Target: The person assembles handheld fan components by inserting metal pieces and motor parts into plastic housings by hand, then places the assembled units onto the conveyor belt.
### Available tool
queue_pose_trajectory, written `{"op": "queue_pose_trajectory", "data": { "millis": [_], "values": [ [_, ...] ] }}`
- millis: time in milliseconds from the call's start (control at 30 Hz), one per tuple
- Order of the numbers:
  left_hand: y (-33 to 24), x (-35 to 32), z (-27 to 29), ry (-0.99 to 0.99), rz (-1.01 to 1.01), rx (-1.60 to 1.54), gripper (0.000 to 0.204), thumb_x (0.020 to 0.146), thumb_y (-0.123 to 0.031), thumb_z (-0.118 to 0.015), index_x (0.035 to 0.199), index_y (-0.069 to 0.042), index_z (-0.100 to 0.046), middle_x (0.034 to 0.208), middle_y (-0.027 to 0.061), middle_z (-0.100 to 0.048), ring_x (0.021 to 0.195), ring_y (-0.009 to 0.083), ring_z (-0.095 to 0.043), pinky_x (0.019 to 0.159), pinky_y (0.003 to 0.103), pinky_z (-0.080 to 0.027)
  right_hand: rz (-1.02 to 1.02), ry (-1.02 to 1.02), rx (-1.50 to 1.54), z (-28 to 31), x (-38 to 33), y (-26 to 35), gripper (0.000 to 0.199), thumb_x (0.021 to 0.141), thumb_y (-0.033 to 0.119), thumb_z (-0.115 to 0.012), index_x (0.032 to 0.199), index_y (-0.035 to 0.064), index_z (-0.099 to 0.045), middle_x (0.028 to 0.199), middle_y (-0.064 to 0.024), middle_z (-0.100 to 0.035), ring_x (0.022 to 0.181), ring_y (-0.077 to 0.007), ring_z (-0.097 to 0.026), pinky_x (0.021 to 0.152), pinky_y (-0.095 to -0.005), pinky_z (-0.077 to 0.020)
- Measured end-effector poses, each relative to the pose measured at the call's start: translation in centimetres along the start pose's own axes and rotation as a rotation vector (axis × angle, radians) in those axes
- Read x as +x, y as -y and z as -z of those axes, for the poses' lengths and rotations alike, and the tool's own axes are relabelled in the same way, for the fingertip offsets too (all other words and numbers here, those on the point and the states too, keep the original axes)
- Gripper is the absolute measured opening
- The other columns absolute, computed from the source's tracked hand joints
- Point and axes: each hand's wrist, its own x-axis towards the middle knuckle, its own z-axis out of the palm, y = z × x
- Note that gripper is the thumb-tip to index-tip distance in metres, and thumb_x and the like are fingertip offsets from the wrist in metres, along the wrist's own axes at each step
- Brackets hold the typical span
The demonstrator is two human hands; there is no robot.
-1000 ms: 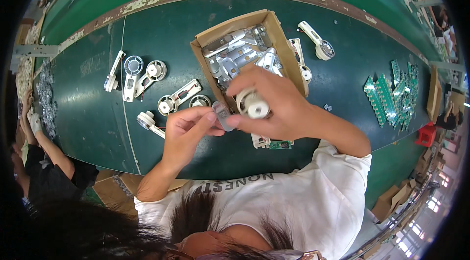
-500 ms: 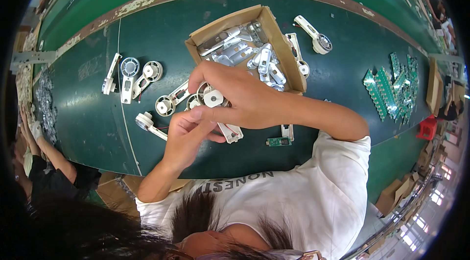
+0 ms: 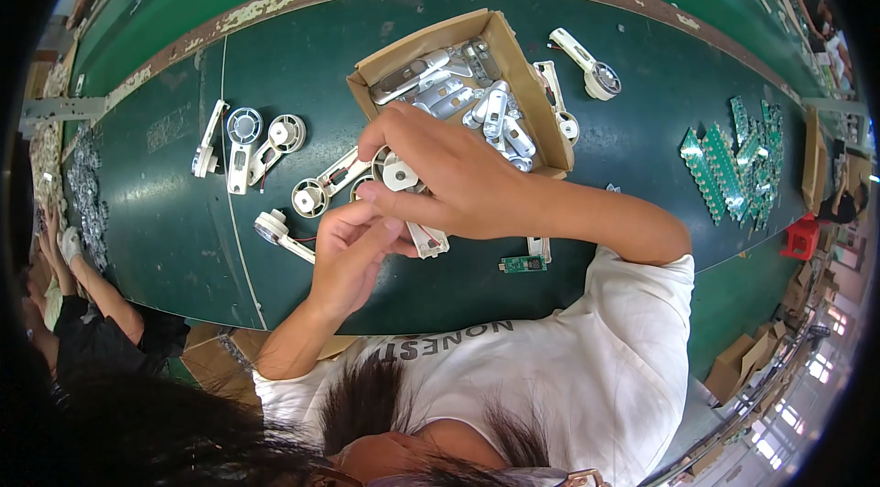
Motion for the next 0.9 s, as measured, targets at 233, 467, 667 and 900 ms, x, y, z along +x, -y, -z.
{"op": "queue_pose_trajectory", "data": {
  "millis": [233,467,667,900],
  "values": [
    [0.6,-0.2,-0.9,0.019,-0.115,0.08,0.029,0.085,0.001,-0.056,0.113,0.005,-0.049,0.089,0.006,-0.06,0.08,0.0099,-0.058,0.073,0.023,-0.045,0.127,-0.04,-0.033,-0.1,0.0,-0.1,0.017,0.081,0.013,-0.059,0.095,0.004,-0.052,0.082,-0.0085,-0.045,0.07,-0.0213,-0.045,0.062,-0.0315,-0.0373],
    [0.0,0.0,-1.1,0.059,-0.062,0.035,0.023,0.087,0.0,-0.054,0.109,0.004,-0.049,0.096,0.0069,-0.058,0.09,0.0113,-0.055,0.079,0.024,-0.043,0.034,-0.064,-0.024,-0.1,0.0,-0.1,0.017,0.082,0.01,-0.057,0.096,0.0044,-0.051,0.083,-0.0088,-0.045,0.073,-0.021,-0.045,0.064,-0.0307,-0.0368],
    [1.4,-0.3,-1.3,0.016,-0.263,0.147,0.017,0.088,-0.002,-0.052,0.104,0.003,-0.047,0.09,0.004,-0.052,0.08,0.0094,-0.051,0.072,0.022,-0.041,0.073,-0.067,-0.014,-0.5,0.0,0.0,0.017,0.082,0.009,-0.057,0.097,0.0049,-0.05,0.084,-0.0086,-0.045,0.073,-0.0205,-0.044,0.065,-0.0308,-0.0363],
    [1.4,-0.5,-1.9,0.042,-0.386,0.206,0.019,0.088,-0.002,-0.052,0.105,0.005,-0.046,0.084,0.0045,-0.049,0.075,0.0096,-0.049,0.068,0.023,-0.041,0.204,-0.075,0.031,-0.4,-0.4,-0.3,0.017,0.084,0.01,-0.055,0.099,0.0046,-0.048,0.084,-0.0083,-0.045,0.071,-0.0187,-0.04,0.063,-0.03,-0.0336]
  ]
}}
